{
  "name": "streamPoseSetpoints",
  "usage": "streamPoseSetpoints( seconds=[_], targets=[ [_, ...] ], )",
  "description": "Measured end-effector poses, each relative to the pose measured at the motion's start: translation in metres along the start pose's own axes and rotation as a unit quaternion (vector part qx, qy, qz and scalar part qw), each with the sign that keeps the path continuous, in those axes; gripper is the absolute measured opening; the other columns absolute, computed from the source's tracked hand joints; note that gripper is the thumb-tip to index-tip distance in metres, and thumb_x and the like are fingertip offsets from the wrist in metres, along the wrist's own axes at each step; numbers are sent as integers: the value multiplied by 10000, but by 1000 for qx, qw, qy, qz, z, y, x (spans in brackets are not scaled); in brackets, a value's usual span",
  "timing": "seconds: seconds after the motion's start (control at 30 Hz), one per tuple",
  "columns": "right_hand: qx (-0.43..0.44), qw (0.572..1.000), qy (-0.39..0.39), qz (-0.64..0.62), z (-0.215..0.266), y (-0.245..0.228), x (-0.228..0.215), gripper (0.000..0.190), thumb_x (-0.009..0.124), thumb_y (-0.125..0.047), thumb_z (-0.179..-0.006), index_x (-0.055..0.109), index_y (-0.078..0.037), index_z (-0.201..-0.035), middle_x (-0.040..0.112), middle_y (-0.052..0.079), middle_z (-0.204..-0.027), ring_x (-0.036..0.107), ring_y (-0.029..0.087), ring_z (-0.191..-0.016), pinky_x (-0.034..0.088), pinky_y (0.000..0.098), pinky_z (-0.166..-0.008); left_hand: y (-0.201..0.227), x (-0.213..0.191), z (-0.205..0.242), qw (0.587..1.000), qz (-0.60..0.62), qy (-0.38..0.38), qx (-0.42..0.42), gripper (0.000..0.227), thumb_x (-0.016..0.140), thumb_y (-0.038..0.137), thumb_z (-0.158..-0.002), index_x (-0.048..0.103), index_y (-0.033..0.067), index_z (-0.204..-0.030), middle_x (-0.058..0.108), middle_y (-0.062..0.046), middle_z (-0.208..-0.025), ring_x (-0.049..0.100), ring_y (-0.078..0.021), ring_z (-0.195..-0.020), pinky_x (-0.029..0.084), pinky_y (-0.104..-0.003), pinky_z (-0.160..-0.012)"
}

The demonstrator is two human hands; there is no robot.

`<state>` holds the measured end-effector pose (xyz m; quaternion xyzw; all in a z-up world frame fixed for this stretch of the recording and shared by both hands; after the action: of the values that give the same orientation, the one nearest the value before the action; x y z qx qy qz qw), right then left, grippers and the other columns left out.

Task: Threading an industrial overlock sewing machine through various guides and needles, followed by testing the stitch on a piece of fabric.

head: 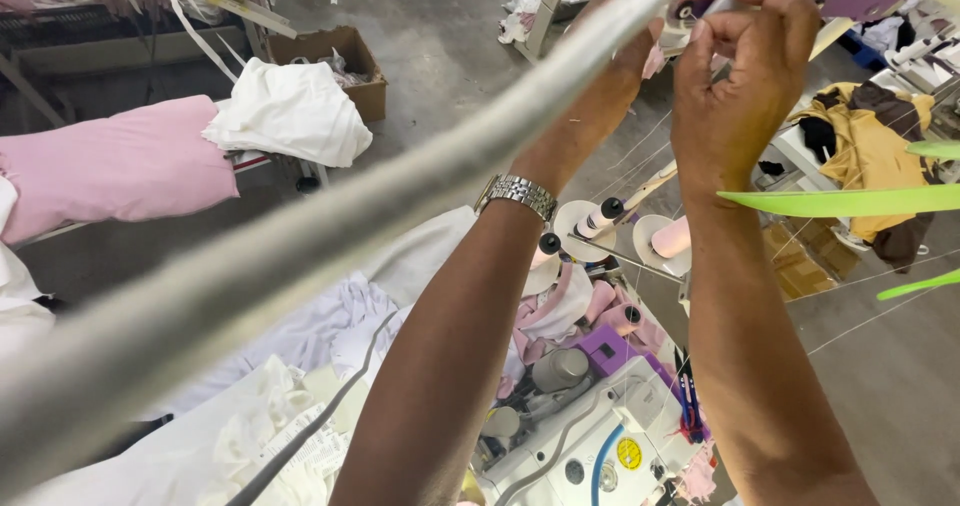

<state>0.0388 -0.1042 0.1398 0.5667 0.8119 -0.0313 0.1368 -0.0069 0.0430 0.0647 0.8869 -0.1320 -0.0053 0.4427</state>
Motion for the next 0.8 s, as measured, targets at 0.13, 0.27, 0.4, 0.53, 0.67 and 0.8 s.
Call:
streamPoseSetpoints(
  seconds=[0.13,0.27,0.4,0.53,0.67,0.8],
  targets=[
    [4,1000,5,-6,1,7,4,131,673,230,-963,619,111,-968,511,199,-1229,568,296,-1112,630,354,-723,-24,10,-7,988,147,39,-4,287,715,319,-897,713,154,-1132,744,-21,-1035,706,-120,-942,576,-297,-816],
    [9,1000,-3,7,-1,6,6,105,699,192,-996,648,101,-985,514,192,-1237,547,302,-1147,624,379,-731,-3,4,-9,997,64,20,38,210,651,223,-916,724,223,-1113,736,-20,-1074,740,-159,-960,568,-296,-854],
    [0,1000,15,26,-4,2,5,111,761,158,-983,677,105,-935,544,169,-1199,513,291,-1129,600,388,-793,-6,4,-9,990,137,-17,-16,327,677,382,-903,703,165,-1145,712,-37,-1090,715,-171,-1008,588,-314,-836],
    [11,999,21,32,-5,2,5,128,787,130,-975,675,100,-921,548,162,-1186,505,294,-1145,605,400,-809,5,1,-11,993,111,-37,-2,282,615,432,-941,718,202,-1069,704,-38,-1182,692,-203,-1141,550,-360,-976],
    [6,998,32,50,-4,1,5,144,824,112,-947,689,80,-903,579,143,-1189,506,299,-1154,572,460,-907,4,1,-15,996,83,-33,8,319,617,364,-967,696,167,-1206,691,-37,-1209,695,-191,-1136,537,-331,-992],
    [72,997,26,-3,1,5,5,79,772,130,-988,709,84,-1000,508,129,-1276,513,306,-1250,664,468,-964,15,-6,-3,995,82,-49,-32,317,534,361,-991,652,171,-1216,658,-50,-1074,667,-194,-990,549,-360,-894]
  ],
)
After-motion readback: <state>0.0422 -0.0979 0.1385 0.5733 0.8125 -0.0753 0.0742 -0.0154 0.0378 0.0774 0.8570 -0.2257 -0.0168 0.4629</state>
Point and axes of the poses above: each hand's wrist, its own z-axis away from the middle knuckle, its own x-axis out of the palm, y = z × x, the point moved 9 cm from there along -z, towards the middle knuckle
